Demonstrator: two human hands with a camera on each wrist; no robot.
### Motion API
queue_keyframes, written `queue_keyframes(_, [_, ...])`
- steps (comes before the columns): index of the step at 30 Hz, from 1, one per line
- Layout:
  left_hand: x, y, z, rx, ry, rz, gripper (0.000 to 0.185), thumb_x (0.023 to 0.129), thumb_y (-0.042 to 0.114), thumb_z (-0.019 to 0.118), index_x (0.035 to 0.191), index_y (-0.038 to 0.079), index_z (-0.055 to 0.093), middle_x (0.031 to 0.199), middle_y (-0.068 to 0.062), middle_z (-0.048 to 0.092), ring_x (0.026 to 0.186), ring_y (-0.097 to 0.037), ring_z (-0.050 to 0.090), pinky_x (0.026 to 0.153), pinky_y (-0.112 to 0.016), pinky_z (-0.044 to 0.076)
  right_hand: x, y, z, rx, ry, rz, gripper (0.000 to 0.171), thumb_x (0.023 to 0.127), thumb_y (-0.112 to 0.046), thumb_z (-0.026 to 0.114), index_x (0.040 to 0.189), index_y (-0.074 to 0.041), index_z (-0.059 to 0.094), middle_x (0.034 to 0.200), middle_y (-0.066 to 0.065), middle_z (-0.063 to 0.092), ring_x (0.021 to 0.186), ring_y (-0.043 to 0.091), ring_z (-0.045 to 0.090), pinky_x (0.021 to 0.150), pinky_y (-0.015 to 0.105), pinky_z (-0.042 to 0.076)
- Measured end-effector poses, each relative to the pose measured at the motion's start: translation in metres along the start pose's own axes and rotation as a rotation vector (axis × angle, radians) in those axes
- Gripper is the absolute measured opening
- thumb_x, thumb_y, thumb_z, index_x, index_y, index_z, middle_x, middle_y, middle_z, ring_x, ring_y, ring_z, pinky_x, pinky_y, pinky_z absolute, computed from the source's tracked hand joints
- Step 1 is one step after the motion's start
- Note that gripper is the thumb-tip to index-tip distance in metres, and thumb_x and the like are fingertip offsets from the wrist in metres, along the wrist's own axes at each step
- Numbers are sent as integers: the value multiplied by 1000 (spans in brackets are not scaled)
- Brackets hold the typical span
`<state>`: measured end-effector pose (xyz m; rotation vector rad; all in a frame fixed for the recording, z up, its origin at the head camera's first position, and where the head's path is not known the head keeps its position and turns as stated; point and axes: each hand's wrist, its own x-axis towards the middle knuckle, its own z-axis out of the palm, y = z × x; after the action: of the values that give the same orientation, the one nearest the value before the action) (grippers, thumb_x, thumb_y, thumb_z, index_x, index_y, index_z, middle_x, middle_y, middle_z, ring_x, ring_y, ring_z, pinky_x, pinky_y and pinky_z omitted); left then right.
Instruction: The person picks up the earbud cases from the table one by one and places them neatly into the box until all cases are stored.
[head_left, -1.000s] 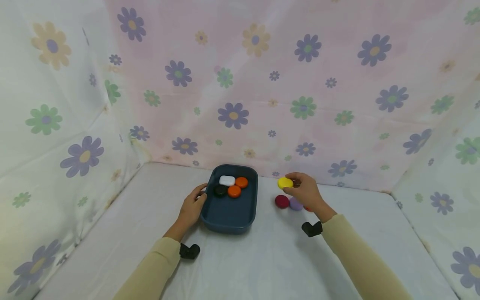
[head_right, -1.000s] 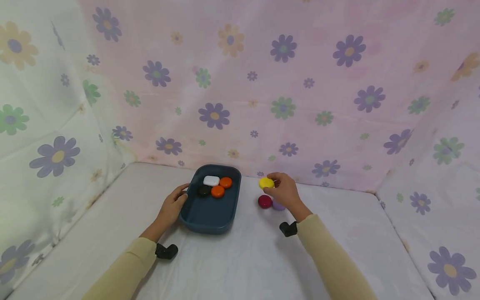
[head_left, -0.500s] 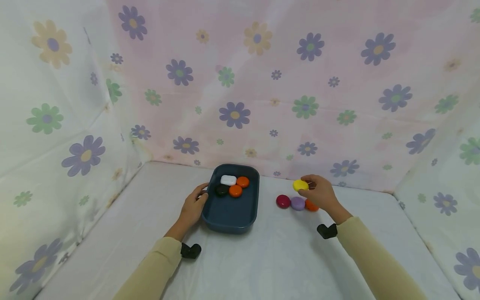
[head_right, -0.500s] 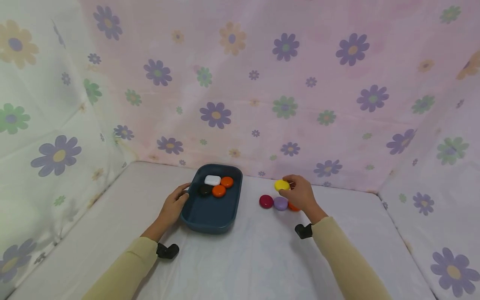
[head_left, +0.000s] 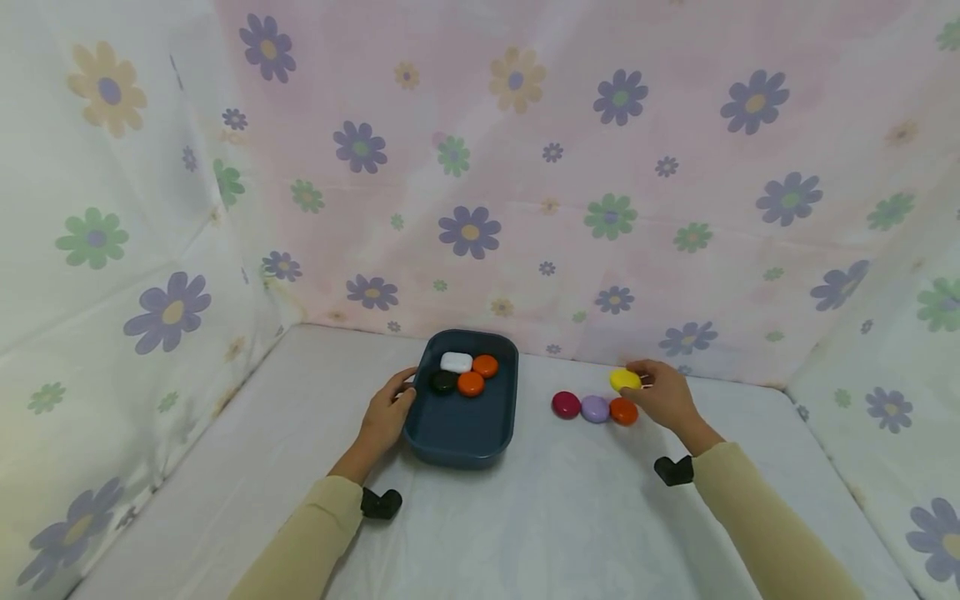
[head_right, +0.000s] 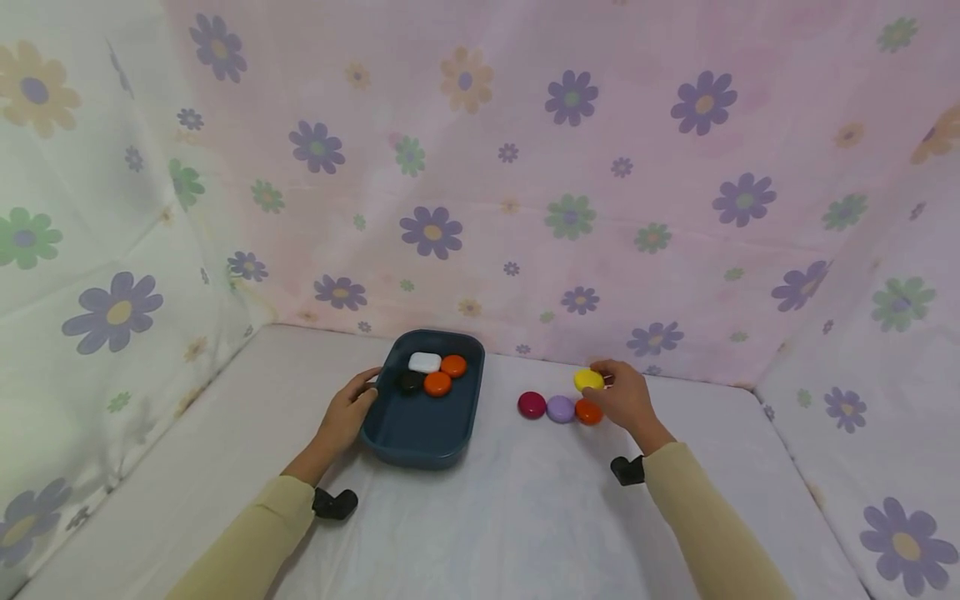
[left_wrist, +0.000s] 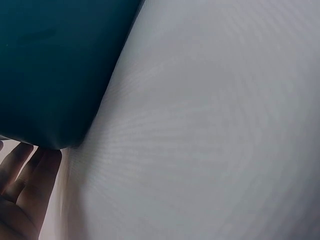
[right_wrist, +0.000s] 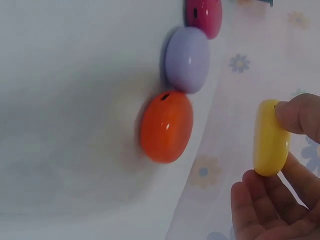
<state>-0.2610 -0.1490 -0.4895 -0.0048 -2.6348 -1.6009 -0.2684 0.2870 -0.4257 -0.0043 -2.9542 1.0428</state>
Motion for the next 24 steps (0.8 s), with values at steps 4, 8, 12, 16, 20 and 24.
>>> queue_keyframes(4, [-1, -1, 0, 1, 0, -3, 43, 100, 28, 43, 142, 28, 46, 132, -13, 58, 119, -32, 55, 100, -50, 40, -1, 11, -3, -26, 6, -9, 51, 88, -21, 67, 131, 3, 54, 127, 25, 56, 112, 40, 55, 88, 46, 52])
queue_keyframes(8, [-1, 1, -1, -2, -7, 0, 43, 99, 28, 43, 142, 27, 46, 132, -13, 57, 118, -32, 55, 100, -50, 40, -2, 19, -6, -44, -2, 19, 52, 88, -21, 67, 131, 3, 53, 128, 26, 55, 114, 40, 54, 89, 47, 51])
queue_keyframes(12, [0, 2, -2, -6, -8, 2, 43, 99, 28, 42, 142, 26, 46, 132, -14, 57, 119, -32, 55, 100, -50, 40, -2, 25, -8, -62, 1, 42, 52, 88, -21, 67, 131, 3, 53, 127, 27, 55, 113, 40, 53, 89, 47, 51])
queue_keyframes(16, [-1, 3, -3, -4, -10, 6, 44, 99, 27, 42, 143, 25, 45, 133, -15, 57, 120, -33, 55, 101, -51, 40, -5, 30, -8, -71, 0, 68, 50, 87, -20, 67, 129, 4, 54, 126, 27, 56, 110, 40, 53, 88, 46, 51])
queue_keyframes(20, [-2, 3, -2, -8, -13, 7, 44, 99, 27, 43, 143, 25, 46, 132, -15, 57, 119, -33, 55, 100, -50, 40, -8, 35, -8, -78, -8, 88, 49, 87, -19, 68, 128, 5, 55, 123, 27, 56, 106, 38, 53, 87, 45, 50])
queue_keyframes(24, [-2, 4, -2, -9, -13, 6, 43, 99, 27, 42, 142, 25, 46, 131, -15, 58, 117, -32, 56, 99, -50, 41, -11, 43, -7, -98, -18, 88, 48, 87, -18, 67, 127, 6, 55, 120, 28, 57, 102, 37, 53, 87, 47, 49])
